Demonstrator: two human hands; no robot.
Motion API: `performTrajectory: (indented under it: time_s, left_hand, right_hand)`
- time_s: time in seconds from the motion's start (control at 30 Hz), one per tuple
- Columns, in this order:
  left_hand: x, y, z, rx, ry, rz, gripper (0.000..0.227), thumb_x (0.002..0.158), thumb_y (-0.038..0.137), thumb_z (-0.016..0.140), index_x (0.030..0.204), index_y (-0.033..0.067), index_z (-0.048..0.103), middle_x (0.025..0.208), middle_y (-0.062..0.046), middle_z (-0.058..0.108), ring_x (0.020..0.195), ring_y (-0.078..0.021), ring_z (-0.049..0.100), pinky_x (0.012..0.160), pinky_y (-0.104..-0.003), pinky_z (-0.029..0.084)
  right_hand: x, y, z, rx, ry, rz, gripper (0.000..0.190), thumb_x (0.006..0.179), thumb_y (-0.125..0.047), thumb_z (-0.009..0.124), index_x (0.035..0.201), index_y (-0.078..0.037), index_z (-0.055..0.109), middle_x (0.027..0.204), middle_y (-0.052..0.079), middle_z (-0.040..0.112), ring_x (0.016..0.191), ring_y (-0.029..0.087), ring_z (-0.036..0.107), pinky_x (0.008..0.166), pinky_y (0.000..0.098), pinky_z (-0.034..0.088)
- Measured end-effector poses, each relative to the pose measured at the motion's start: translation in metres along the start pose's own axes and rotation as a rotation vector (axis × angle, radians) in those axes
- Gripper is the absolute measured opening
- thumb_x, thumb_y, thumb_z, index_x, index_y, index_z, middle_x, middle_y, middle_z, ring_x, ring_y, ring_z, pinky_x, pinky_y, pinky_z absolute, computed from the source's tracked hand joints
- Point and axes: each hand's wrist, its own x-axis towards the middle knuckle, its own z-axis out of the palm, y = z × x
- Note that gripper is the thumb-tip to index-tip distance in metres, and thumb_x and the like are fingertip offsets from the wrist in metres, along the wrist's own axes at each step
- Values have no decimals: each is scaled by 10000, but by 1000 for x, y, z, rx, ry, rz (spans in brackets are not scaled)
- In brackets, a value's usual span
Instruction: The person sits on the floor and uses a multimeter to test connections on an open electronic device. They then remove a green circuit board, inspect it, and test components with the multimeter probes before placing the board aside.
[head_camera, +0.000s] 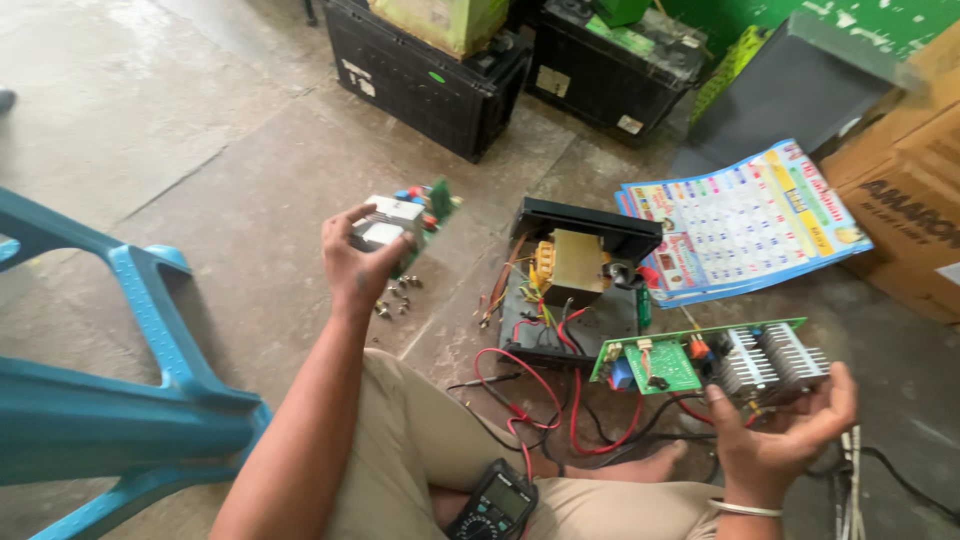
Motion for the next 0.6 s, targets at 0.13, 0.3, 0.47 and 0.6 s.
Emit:
performTrajectory:
  time_s: [0.13,0.3,0.47,0.6]
  left_hand:
    - [25,-47,1,166,125,-70,614,628,306,911,1180,119,719,1255,-149,572,1167,-314,600,1020,-415,500]
    - [37,-95,2,298,136,-140,573,621,293,923,1139,151,722,1304,-131,535,1220,-319,554,1021,-438,479]
    - [36,-134,-5,256,128,-211,597,594,294,933,1128,151,708,1315,-114,536,1223,-293,566,1048,-411,493]
    - [30,-161,-9,347,73,-282,720,566,259,937,1231,165,679,1369,-120,533,1273,-307,550,1083,-405,470]
  right_hand:
    - [3,-2,2,10,1,12,1022,852,-131,892,1628,-95,228,1453,119,412,1297,203,486,1134,347,453]
    - [8,-13,9,8,-13,10,1013,809,-125,873,1595,-86,235,1458,127,408,1308,210,482,1153,356,442]
    - [10,-17,11,-13,-22,3,998,761,-119,844,1553,-63,240,1464,151,386,1339,233,466,1181,376,429]
    - [7,-15,11,-39,-55,9,1035,787,-130,889,1599,-69,249,1452,135,418,1302,211,487,1151,351,436]
